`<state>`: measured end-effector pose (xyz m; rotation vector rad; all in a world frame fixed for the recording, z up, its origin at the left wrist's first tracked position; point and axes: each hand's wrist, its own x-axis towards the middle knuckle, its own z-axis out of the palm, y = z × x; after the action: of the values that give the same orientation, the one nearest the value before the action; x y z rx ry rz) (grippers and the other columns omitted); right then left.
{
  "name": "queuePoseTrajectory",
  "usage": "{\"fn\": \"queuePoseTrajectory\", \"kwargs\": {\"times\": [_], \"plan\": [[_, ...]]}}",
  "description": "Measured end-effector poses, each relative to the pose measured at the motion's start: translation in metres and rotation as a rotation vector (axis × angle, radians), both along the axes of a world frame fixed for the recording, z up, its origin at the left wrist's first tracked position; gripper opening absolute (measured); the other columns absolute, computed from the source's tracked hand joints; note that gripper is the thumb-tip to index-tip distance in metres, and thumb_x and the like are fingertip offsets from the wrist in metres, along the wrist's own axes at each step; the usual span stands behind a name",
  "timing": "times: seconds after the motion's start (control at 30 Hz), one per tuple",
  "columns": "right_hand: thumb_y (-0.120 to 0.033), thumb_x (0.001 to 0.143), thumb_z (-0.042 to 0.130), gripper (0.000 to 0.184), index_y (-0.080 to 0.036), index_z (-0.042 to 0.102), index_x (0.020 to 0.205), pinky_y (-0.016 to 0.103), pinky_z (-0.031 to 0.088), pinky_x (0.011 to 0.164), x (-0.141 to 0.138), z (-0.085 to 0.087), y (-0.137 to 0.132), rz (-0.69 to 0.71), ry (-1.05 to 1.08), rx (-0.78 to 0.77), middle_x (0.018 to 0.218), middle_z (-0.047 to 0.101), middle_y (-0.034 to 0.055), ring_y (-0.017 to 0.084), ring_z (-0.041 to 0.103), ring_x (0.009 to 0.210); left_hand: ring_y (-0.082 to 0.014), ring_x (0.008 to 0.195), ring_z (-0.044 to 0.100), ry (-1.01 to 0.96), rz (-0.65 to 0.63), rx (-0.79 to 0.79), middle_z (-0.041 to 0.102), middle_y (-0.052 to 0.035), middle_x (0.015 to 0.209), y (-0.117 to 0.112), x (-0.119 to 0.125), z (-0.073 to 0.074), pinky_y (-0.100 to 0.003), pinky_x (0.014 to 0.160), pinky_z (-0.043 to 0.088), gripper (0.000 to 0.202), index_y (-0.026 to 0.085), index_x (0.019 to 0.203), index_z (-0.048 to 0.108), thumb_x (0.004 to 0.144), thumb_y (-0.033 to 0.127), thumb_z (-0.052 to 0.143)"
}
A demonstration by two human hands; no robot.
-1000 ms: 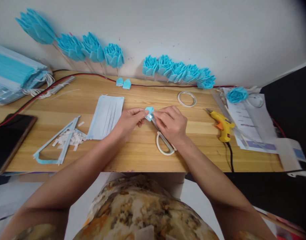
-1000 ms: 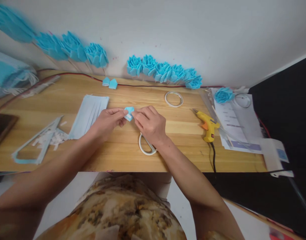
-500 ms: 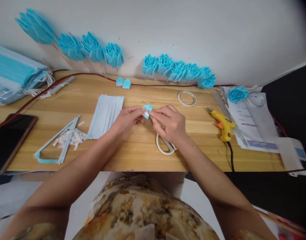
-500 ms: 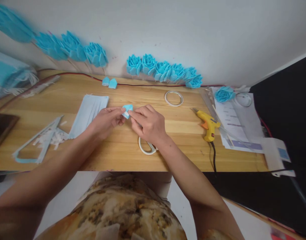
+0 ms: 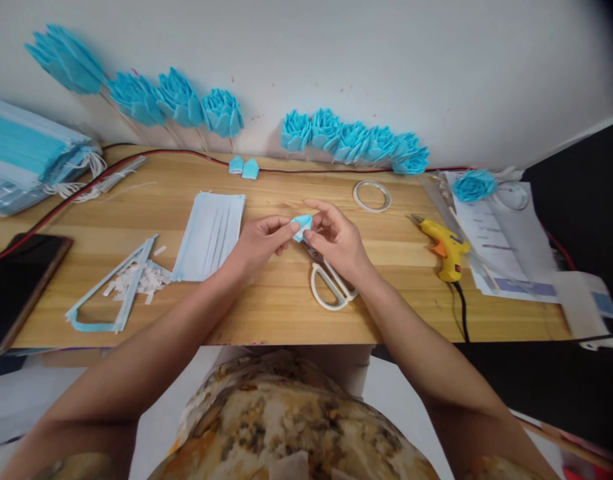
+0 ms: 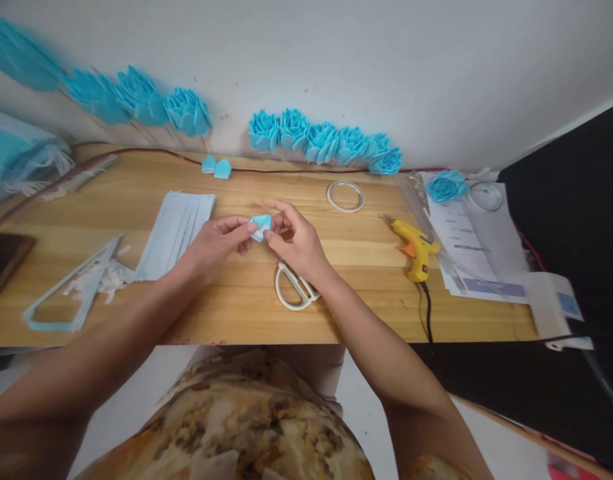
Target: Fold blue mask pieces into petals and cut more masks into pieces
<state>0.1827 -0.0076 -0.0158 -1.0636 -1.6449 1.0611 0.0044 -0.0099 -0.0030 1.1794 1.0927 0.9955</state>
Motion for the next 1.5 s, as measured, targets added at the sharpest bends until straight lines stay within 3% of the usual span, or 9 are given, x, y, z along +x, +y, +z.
{"fn": "queuePoseTrajectory", "kwargs": {"times": [0.23, 0.4, 0.53, 0.7, 0.8, 1.07, 1.3, 1.5], "plan": [[-0.025, 0.084, 0.062, 0.046, -0.022, 0.057, 0.13, 0.025, 0.044, 0.061, -0.001, 0.003, -0.002, 0.01, 0.015, -0.024, 0.083, 0.06, -0.0024, 0.011, 0.054, 0.069, -0.0093, 0.057, 0.042, 0.071, -0.029, 0.022, 0.053, 0.0048, 0.06, -0.002, 0.001, 0.011, -0.025, 0.058, 0.034, 0.023, 0.017, 0.072, 0.064, 0.072, 0.037, 0.076], [-0.031, 0.086, 0.062, 0.041, -0.023, 0.061, 0.127, 0.025, 0.042, 0.06, -0.001, 0.006, -0.004, 0.012, 0.088, -0.116, 0.084, 0.062, -0.0021, 0.011, 0.054, 0.067, -0.0093, 0.057, 0.039, 0.118, -0.045, -0.001, 0.048, 0.0055, 0.058, -0.004, 0.002, 0.012, -0.025, 0.057, 0.031, 0.025, 0.017, 0.07, 0.062, 0.073, 0.039, 0.073], [-0.03, 0.082, 0.067, 0.039, -0.021, 0.065, 0.12, 0.026, 0.043, 0.063, -0.002, 0.004, -0.003, -0.037, 0.107, -0.082, 0.079, 0.058, -0.0036, 0.01, 0.053, 0.067, -0.0087, 0.058, 0.037, 0.129, -0.068, 0.017, 0.047, 0.0051, 0.059, -0.003, 0.002, 0.008, -0.024, 0.056, 0.029, 0.029, 0.016, 0.07, 0.062, 0.073, 0.043, 0.073], [-0.033, 0.083, 0.067, 0.037, -0.023, 0.067, 0.119, 0.026, 0.044, 0.062, 0.0, 0.004, 0.0, -0.115, 0.101, -0.072, 0.076, 0.053, -0.0037, 0.011, 0.051, 0.068, -0.0102, 0.059, 0.043, 0.123, -0.089, 0.014, 0.056, 0.0023, 0.066, 0.0, -0.002, 0.006, -0.024, 0.056, 0.033, 0.036, 0.017, 0.084, 0.068, 0.075, 0.051, 0.072], [-0.033, 0.083, 0.068, 0.035, -0.024, 0.068, 0.117, 0.026, 0.044, 0.061, 0.001, 0.006, 0.0, -0.143, 0.102, -0.066, 0.075, 0.051, -0.0035, 0.012, 0.05, 0.068, -0.0091, 0.055, 0.039, 0.184, -0.103, -0.011, 0.05, 0.004, 0.058, 0.001, -0.004, 0.008, -0.024, 0.054, 0.028, 0.032, 0.017, 0.074, 0.065, 0.073, 0.047, 0.072], [-0.041, 0.089, 0.064, 0.031, -0.024, 0.068, 0.116, 0.03, 0.051, 0.069, 0.001, 0.01, -0.003, -0.091, 0.175, -0.129, 0.082, 0.061, -0.0009, 0.014, 0.058, 0.073, -0.0085, 0.056, 0.037, 0.225, -0.125, -0.015, 0.046, 0.0052, 0.057, -0.002, -0.001, 0.006, -0.024, 0.055, 0.026, 0.028, 0.017, 0.069, 0.061, 0.071, 0.044, 0.069], [-0.033, 0.083, 0.069, 0.039, -0.023, 0.065, 0.12, 0.026, 0.046, 0.06, 0.001, 0.008, -0.002, -0.053, 0.139, -0.152, 0.084, 0.064, -0.0022, 0.011, 0.056, 0.068, -0.0106, 0.065, 0.048, 0.193, -0.222, 0.004, 0.06, 0.002, 0.069, -0.003, 0.0, 0.007, -0.025, 0.063, 0.035, 0.031, 0.016, 0.075, 0.066, 0.071, 0.046, 0.072], [-0.033, 0.082, 0.071, 0.037, -0.023, 0.068, 0.117, 0.026, 0.046, 0.06, 0.0, 0.008, -0.003, -0.055, 0.17, -0.151, 0.081, 0.064, -0.0024, 0.011, 0.055, 0.066, -0.0094, 0.059, 0.043, 0.254, -0.19, 0.051, 0.056, 0.003, 0.063, -0.002, -0.002, 0.007, -0.024, 0.058, 0.03, 0.029, 0.015, 0.072, 0.065, 0.073, 0.044, 0.07]]}}
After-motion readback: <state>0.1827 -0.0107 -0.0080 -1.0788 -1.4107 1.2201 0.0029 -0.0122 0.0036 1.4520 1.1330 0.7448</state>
